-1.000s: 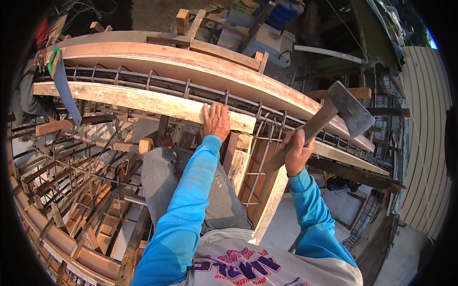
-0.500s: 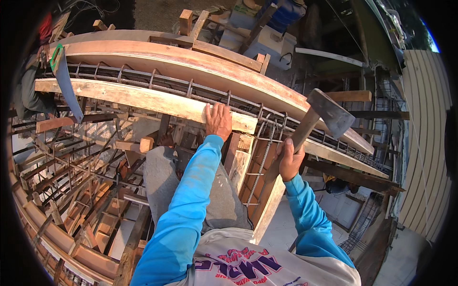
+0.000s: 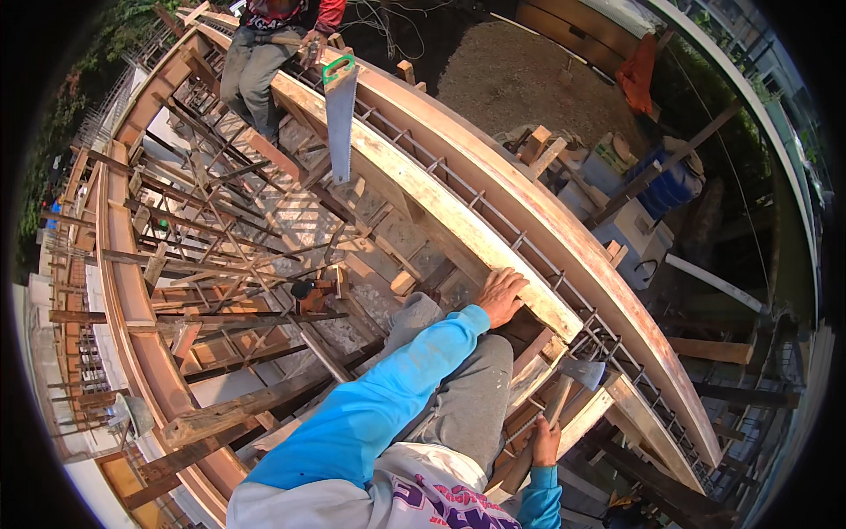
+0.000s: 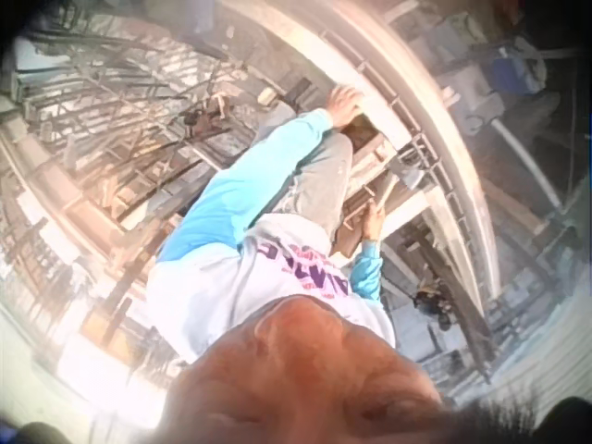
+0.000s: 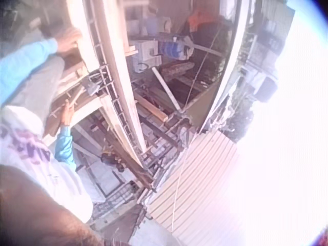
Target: The person nails wooden boards into place with a hammer to create a formwork structure and later repositions a large wooden panel.
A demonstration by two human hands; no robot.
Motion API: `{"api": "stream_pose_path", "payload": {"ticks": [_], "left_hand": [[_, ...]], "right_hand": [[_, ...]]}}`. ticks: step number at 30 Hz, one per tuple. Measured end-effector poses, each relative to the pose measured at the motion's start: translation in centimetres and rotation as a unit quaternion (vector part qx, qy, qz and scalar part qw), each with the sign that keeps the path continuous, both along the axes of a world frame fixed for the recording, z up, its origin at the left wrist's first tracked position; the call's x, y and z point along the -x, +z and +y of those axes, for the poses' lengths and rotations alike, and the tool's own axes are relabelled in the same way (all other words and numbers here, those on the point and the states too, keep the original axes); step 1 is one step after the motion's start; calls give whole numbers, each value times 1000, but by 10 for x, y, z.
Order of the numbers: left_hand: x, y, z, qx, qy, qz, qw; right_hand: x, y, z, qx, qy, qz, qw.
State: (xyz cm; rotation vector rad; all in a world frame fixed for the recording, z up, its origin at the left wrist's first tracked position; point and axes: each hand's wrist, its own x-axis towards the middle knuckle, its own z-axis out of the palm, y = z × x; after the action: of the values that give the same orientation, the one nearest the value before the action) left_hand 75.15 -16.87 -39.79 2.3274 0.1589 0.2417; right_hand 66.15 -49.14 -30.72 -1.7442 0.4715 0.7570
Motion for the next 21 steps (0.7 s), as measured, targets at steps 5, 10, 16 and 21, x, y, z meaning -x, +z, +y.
{"api": "stream_pose_path", "payload": {"ticks": [5,10,16,21], "left_hand": [[102,70,60,84,153,11,985],[248,132,90,50,270,-5,961],[430,234,85,-180,469,9,865],[537,293,54,-392,650,-36,650]], "right_hand": [[30,-37,-10,-21,46,32,998],[17,-32,-25,26,146,-42,988],[9,-72,-47,75,200,-87,973],[5,-68,-7,110,215,-150,959]]}}
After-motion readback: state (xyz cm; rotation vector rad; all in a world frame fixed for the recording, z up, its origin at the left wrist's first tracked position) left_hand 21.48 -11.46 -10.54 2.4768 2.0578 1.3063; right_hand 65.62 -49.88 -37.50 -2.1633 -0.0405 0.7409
